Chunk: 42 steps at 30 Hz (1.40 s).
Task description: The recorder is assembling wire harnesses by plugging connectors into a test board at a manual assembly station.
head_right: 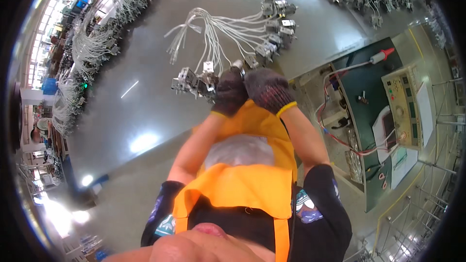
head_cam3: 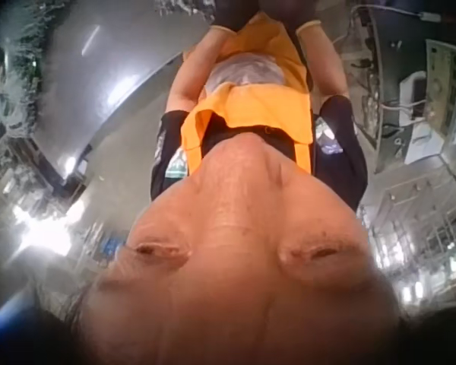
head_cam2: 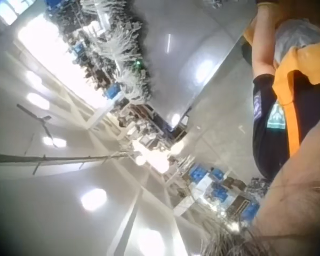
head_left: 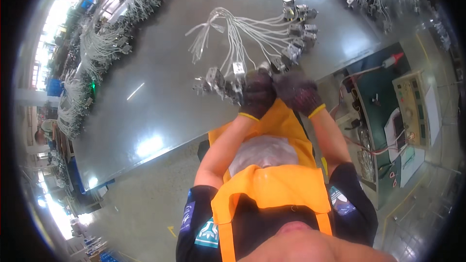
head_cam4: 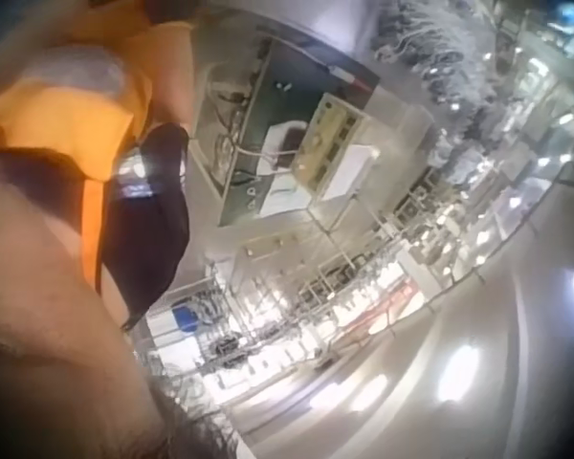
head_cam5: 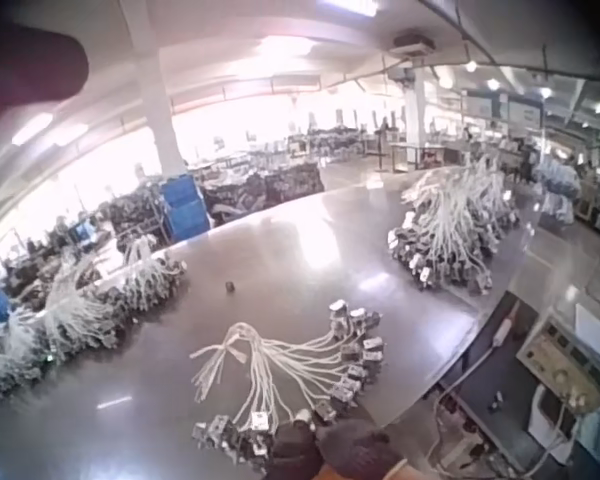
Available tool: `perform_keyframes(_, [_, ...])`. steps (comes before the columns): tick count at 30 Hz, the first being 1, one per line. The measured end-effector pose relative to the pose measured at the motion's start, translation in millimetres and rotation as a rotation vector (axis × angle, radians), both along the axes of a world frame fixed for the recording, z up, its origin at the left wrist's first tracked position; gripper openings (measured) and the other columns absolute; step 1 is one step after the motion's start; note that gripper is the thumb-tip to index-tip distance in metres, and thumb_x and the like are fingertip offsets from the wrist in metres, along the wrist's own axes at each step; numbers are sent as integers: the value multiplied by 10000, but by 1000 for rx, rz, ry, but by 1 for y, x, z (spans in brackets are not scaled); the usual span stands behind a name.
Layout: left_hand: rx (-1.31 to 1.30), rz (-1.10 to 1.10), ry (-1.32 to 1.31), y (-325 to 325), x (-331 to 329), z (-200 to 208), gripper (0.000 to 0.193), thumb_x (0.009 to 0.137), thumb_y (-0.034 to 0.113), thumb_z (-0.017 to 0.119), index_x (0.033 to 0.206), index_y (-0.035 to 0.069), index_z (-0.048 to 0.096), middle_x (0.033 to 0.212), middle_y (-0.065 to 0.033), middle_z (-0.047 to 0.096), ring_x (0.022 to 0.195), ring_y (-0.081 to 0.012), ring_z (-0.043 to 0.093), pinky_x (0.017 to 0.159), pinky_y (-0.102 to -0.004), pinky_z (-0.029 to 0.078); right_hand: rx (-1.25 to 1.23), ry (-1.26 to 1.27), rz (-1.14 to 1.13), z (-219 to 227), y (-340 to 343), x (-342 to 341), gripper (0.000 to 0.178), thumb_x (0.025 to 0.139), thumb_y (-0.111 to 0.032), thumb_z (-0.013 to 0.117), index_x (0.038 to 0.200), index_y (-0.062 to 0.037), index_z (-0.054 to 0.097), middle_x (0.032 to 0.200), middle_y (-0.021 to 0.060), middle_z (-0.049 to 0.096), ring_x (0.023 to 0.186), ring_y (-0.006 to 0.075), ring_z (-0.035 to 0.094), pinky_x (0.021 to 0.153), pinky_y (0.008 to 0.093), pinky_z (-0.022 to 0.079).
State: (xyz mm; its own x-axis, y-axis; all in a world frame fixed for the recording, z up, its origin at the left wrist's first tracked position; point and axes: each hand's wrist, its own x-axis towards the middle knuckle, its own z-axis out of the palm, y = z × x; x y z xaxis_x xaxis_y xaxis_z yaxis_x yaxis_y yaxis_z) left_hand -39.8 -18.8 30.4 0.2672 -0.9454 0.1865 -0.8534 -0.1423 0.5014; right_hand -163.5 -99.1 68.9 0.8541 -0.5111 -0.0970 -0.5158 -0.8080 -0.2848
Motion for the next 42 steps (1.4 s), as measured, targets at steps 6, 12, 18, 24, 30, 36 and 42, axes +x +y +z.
perform_keyframes(6, [-302, -4, 29, 0, -3, -30, 267, 809, 159, 598, 1004, -15, 541, 906, -242, 599, 877, -426, 583, 774, -489, 458, 35, 75, -108, -8, 5, 9, 260, 940, -282, 487, 1006, -106, 667, 903, 190, 677, 857, 411, 634, 747, 513, 507])
perform_keyframes(12, [-369, 52, 265, 52, -24, 60, 696, 820, 42, 639, 1420, -61, 301, 1367, -312, 423, 1197, -482, 488, 1011, -485, 424, 427, -875, -68, -8, 4, -32, 324, 877, -205, 641, 1189, -122, 664, 856, 90, 712, 699, 222, 654, 647, 372, 520])
perform_keyframes(18, [-285, 194, -217, 29, 51, 51, 679, 837, 176, 721, 1410, 71, 371, 1076, -243, 633, 932, -413, 644, 777, -422, 529, 1048, -549, -121, -36, 28, -10, 292, 876, -243, 683, 1153, -153, 690, 888, -22, 678, 617, 50, 505, 553, 234, 441])
perform_keyframes(24, [-256, 184, 171, 8, 23, 70, 549, 875, 148, 669, 1357, 44, 427, 1150, -234, 605, 1030, -368, 623, 833, -420, 514, 1102, -777, -330, -40, 16, -12, 482, 861, -159, 650, 1325, -70, 556, 1062, 37, 697, 708, 57, 549, 591, 223, 467])
perform_keyframes(30, [-439, 230, 77, 5, -31, -12, 520, 875, 91, 663, 1335, -4, 440, 1220, -228, 550, 1137, -341, 564, 931, -385, 478, 907, -809, -393, -70, 6, -5, 558, 859, -143, 640, 1391, -64, 488, 1250, 108, 631, 990, 149, 616, 840, 280, 509])
perform_keyframes(36, [-288, 106, 369, 31, 37, -49, 511, 871, 205, 687, 1285, -14, 484, 1127, -229, 584, 1019, -363, 598, 891, -416, 480, 578, -837, -203, -55, -16, 5, 503, 850, -136, 587, 1346, -79, 530, 1216, 173, 638, 1128, 308, 613, 954, 369, 479])
perform_keyframes(42, [-419, 67, 548, 25, 41, -42, 474, 888, 199, 672, 1272, -23, 504, 1051, -213, 615, 933, -313, 620, 820, -420, 486, 418, -558, -249, -67, -19, 28, 479, 842, -183, 585, 1319, -141, 569, 1255, 169, 609, 1147, 343, 582, 974, 406, 470])
